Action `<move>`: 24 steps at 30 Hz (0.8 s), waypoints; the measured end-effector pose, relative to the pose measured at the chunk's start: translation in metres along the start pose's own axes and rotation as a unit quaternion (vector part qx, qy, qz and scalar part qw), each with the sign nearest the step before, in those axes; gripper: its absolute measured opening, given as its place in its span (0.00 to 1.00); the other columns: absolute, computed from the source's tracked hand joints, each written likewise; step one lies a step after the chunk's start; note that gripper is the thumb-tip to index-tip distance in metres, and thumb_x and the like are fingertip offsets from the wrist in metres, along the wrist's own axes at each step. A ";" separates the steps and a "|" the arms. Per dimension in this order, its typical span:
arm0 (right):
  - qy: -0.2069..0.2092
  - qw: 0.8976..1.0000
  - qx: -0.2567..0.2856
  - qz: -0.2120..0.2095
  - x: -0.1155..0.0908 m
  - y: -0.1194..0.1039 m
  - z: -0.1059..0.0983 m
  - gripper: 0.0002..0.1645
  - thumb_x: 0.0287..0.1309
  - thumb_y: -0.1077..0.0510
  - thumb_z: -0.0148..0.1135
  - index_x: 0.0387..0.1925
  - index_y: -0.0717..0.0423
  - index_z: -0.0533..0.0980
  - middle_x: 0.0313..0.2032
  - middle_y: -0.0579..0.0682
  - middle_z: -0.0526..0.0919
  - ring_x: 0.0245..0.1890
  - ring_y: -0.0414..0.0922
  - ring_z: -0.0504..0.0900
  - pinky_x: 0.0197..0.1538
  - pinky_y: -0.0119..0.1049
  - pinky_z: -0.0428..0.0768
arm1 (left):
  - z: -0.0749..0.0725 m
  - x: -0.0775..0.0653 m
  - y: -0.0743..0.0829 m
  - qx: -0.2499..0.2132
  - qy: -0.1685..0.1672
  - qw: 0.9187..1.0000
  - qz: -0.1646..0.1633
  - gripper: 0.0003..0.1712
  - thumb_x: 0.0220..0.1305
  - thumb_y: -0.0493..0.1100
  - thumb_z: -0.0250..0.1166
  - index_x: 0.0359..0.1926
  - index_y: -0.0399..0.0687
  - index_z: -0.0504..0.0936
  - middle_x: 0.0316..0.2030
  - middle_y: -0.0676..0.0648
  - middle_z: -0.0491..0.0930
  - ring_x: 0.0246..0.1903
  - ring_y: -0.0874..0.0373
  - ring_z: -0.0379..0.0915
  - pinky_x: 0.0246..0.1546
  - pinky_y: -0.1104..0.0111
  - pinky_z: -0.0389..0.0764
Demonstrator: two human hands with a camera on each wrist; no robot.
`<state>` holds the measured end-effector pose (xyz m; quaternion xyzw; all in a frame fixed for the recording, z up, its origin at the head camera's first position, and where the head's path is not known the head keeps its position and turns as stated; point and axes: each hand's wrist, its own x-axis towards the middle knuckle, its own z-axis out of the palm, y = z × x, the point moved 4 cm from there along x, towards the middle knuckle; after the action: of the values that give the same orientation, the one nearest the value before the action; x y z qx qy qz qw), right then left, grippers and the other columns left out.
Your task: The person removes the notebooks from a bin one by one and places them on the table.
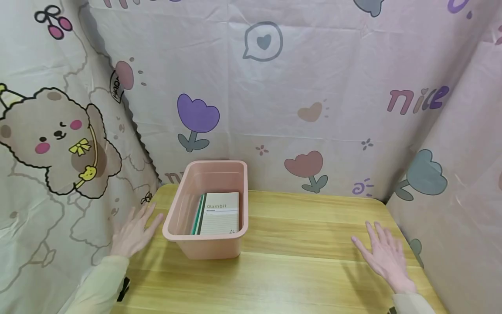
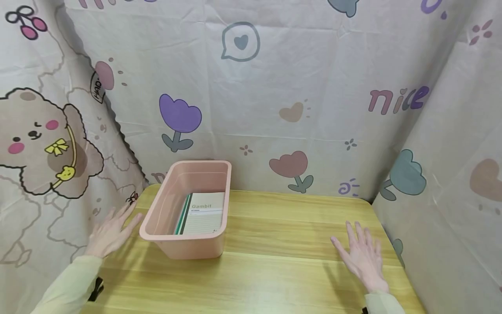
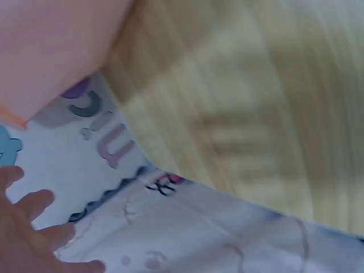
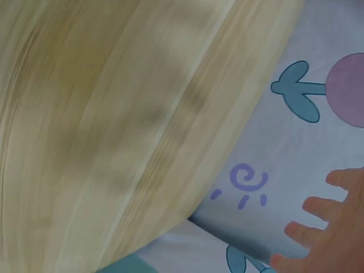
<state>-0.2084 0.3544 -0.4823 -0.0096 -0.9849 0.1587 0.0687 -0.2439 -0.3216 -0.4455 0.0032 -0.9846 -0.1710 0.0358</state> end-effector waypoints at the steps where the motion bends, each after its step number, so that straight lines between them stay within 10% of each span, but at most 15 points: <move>1: -0.004 1.000 0.007 0.001 0.001 -0.001 0.000 0.52 0.71 0.30 0.42 0.79 0.60 0.44 0.76 0.74 0.46 0.71 0.80 0.46 0.67 0.82 0.41 | -0.001 0.002 0.002 -0.019 -0.012 1.000 -0.002 0.43 0.75 0.70 0.34 0.81 0.54 0.43 0.78 0.32 0.46 0.75 0.23 0.37 0.61 0.17 0.41; 12: -0.046 0.990 0.131 -0.001 0.010 -0.017 0.003 0.50 0.74 0.35 0.39 0.78 0.66 0.42 0.75 0.78 0.44 0.72 0.78 0.48 0.70 0.78 0.49 | -0.010 0.014 0.038 -0.189 -0.070 0.979 0.015 0.47 0.76 0.61 0.46 0.76 0.27 0.47 0.71 0.22 0.59 0.71 0.26 0.56 0.70 0.35 0.63; 24: -0.067 0.975 0.210 -0.008 0.009 -0.033 0.006 0.46 0.76 0.39 0.39 0.78 0.67 0.43 0.76 0.76 0.45 0.73 0.77 0.46 0.70 0.79 0.49 | -0.008 0.023 0.059 -0.265 -0.096 0.959 -0.010 0.34 0.74 0.45 0.55 0.65 0.16 0.63 0.59 0.20 0.73 0.55 0.31 0.79 0.54 0.51 0.86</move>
<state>-0.2178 0.3211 -0.4763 0.0236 -0.9320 0.3617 0.0040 -0.2657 -0.2694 -0.4164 -0.0135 -0.9027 -0.4256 -0.0614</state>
